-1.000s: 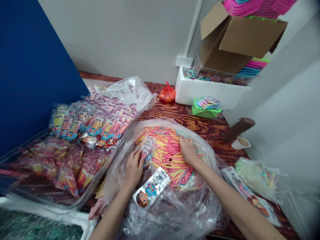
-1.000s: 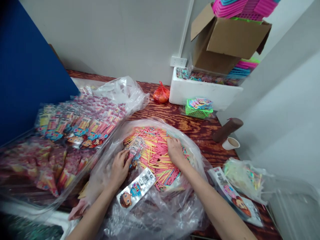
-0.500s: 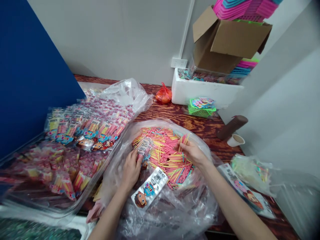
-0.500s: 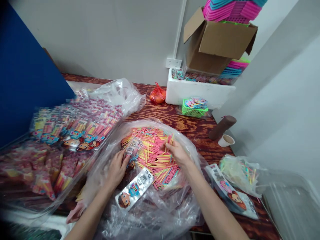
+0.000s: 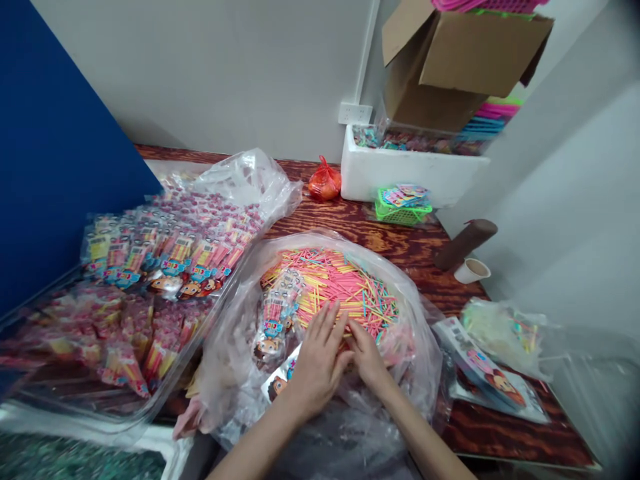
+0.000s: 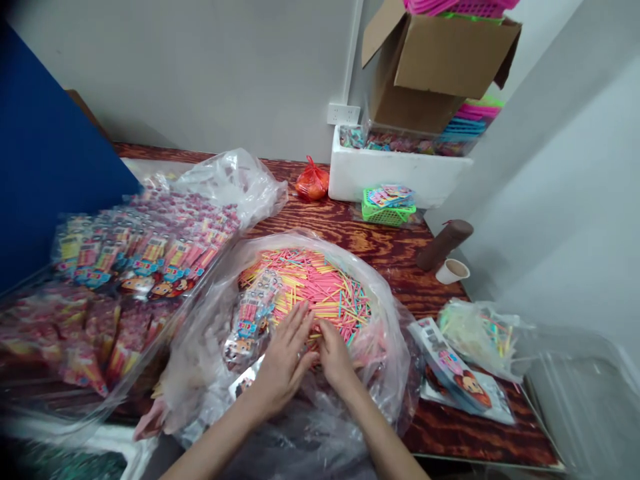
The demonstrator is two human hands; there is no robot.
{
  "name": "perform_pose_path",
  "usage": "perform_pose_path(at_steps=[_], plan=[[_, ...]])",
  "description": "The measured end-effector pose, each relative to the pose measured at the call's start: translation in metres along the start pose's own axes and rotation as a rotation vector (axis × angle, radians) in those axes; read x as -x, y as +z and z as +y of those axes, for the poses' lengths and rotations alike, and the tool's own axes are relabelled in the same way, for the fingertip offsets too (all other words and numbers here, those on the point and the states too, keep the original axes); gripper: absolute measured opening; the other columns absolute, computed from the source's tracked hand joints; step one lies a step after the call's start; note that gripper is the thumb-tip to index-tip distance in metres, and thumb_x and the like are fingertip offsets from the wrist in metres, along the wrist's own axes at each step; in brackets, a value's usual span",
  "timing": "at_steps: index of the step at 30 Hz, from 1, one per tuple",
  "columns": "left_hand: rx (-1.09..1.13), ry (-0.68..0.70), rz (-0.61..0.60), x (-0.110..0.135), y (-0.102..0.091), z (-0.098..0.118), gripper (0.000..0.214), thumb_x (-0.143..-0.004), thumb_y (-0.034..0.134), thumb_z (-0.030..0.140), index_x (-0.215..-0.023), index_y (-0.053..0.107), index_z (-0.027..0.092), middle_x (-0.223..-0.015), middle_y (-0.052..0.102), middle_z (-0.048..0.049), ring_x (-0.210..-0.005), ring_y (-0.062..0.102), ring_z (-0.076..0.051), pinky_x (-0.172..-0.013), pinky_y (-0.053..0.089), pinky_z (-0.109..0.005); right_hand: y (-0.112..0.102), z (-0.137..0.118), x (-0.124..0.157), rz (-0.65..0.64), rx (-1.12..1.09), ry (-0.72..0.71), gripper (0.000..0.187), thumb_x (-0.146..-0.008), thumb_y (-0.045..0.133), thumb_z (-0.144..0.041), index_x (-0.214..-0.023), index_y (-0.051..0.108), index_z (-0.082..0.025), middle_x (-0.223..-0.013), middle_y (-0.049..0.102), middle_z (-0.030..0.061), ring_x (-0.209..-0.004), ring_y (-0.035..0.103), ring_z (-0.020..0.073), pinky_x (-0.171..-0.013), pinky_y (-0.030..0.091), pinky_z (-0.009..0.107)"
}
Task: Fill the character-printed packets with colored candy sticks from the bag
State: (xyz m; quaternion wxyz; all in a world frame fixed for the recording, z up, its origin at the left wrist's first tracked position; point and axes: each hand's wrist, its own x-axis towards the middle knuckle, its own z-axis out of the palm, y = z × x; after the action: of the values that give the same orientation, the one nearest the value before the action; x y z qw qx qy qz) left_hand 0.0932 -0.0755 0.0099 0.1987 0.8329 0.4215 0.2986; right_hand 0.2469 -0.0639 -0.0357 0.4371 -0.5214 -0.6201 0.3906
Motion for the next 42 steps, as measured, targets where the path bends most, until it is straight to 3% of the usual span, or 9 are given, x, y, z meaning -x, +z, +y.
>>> perform_pose_path(at_steps=[5, 11, 14, 19, 22, 25, 31, 33, 42], plan=[[0.055, -0.168, 0.119, 0.022, -0.012, -0.007, 0.062, -0.096, 0.042, 0.027, -0.152, 0.016, 0.027, -0.154, 0.035, -0.0104, -0.142, 0.03, -0.025, -0.114, 0.03, -0.048, 0.001, -0.002, 0.003, 0.026, 0.156, -0.004, 0.017, -0.09, 0.047, -0.024, -0.096, 0.063, -0.02, -0.095, 0.066, 0.0065, -0.094, 0.06, 0.0223, -0.085, 0.047, 0.037], [-0.029, -0.016, -0.082, 0.009, 0.012, 0.014, 0.071, -0.094, 0.047, 0.034, -0.153, 0.01, 0.022, -0.159, 0.019, -0.0113, -0.147, 0.009, -0.03, -0.117, 0.017, -0.054, 0.014, 0.0, 0.01, 0.058, 0.155, -0.062, 0.021, -0.09, 0.049, -0.032, -0.097, 0.066, -0.021, -0.094, 0.069, 0.0074, -0.094, 0.06, 0.0237, -0.091, 0.044, 0.04], [-0.017, -0.028, -0.058, 0.01, 0.012, 0.01, 0.064, -0.096, 0.044, 0.031, -0.152, 0.015, 0.022, -0.159, 0.019, -0.0111, -0.148, 0.009, -0.028, -0.116, 0.021, -0.052, 0.01, -0.003, 0.012, 0.026, 0.059, -0.04, 0.024, -0.093, 0.046, -0.033, -0.099, 0.064, -0.02, -0.096, 0.069, 0.0074, -0.091, 0.061, 0.0219, -0.086, 0.047, 0.036], [-0.102, -0.176, 0.098, 0.035, 0.0, -0.022, 0.046, -0.095, 0.044, 0.026, -0.141, 0.04, 0.023, -0.142, 0.047, -0.0125, -0.132, 0.041, -0.027, -0.107, 0.036, -0.048, -0.002, -0.009, 0.014, -0.032, -0.058, 0.056, 0.019, -0.093, 0.047, -0.029, -0.091, 0.063, -0.019, -0.088, 0.066, 0.0037, -0.087, 0.062, 0.0193, -0.08, 0.047, 0.03], [-0.25, -0.26, 0.052, 0.046, 0.003, -0.038, 0.036, -0.09, 0.053, 0.029, -0.125, 0.056, 0.019, -0.117, 0.061, -0.0128, -0.111, 0.054, -0.03, -0.095, 0.043, -0.049, -0.004, -0.006, 0.015, -0.037, -0.088, 0.069, 0.017, -0.092, 0.049, -0.029, -0.09, 0.064, -0.02, -0.089, 0.067, 0.0037, -0.089, 0.062, 0.0198, -0.082, 0.046, 0.03], [-0.298, -0.306, 0.027, 0.049, 0.009, -0.043, 0.037, -0.087, 0.058, 0.026, -0.123, 0.055, 0.016, -0.109, 0.061, -0.0128, -0.102, 0.055, -0.03, -0.088, 0.045, -0.047, -0.004, -0.004, 0.017, -0.021, -0.105, 0.087, 0.018, -0.091, 0.05, -0.029, -0.091, 0.065, -0.02, -0.09, 0.069, 0.0042, -0.09, 0.063, 0.0203, -0.081, 0.046, 0.029], [-0.132, -0.355, 0.142, 0.048, 0.01, -0.048, 0.006, -0.087, 0.055, 0.02, -0.089, 0.059, 0.016, -0.086, 0.061, -0.0076, -0.084, 0.058, -0.023, -0.076, 0.047, -0.035, -0.004, -0.009, 0.017, 0.002, -0.132, 0.083, 0.017, -0.09, 0.051, -0.029, -0.088, 0.066, -0.021, -0.087, 0.069, 0.0034, -0.087, 0.064, 0.0203, -0.079, 0.047, 0.029], [-0.091, -0.33, 0.154, 0.05, 0.008, -0.052, 0.014, -0.09, 0.051, 0.022, -0.081, 0.059, 0.018, -0.081, 0.062, -0.0061, -0.08, 0.059, -0.022, -0.074, 0.046, -0.033, -0.004, -0.009, 0.017, 0.006, -0.137, 0.082, 0.017, -0.09, 0.052, -0.029, -0.088, 0.066, -0.021, -0.088, 0.069, 0.0034, -0.088, 0.064, 0.0202, -0.08, 0.047, 0.029], [0.162, -0.376, 0.262, 0.054, -0.005, -0.056, 0.026, -0.091, 0.047, 0.028, -0.095, 0.072, 0.021, -0.093, 0.073, -0.0073, -0.088, 0.066, -0.022, -0.082, 0.048, -0.035, -0.004, -0.004, 0.018, -0.004, -0.147, 0.071, 0.016, -0.09, 0.052, -0.027, -0.09, 0.066, -0.021, -0.089, 0.069, 0.0042, -0.089, 0.064, 0.0205, -0.081, 0.047, 0.03]])
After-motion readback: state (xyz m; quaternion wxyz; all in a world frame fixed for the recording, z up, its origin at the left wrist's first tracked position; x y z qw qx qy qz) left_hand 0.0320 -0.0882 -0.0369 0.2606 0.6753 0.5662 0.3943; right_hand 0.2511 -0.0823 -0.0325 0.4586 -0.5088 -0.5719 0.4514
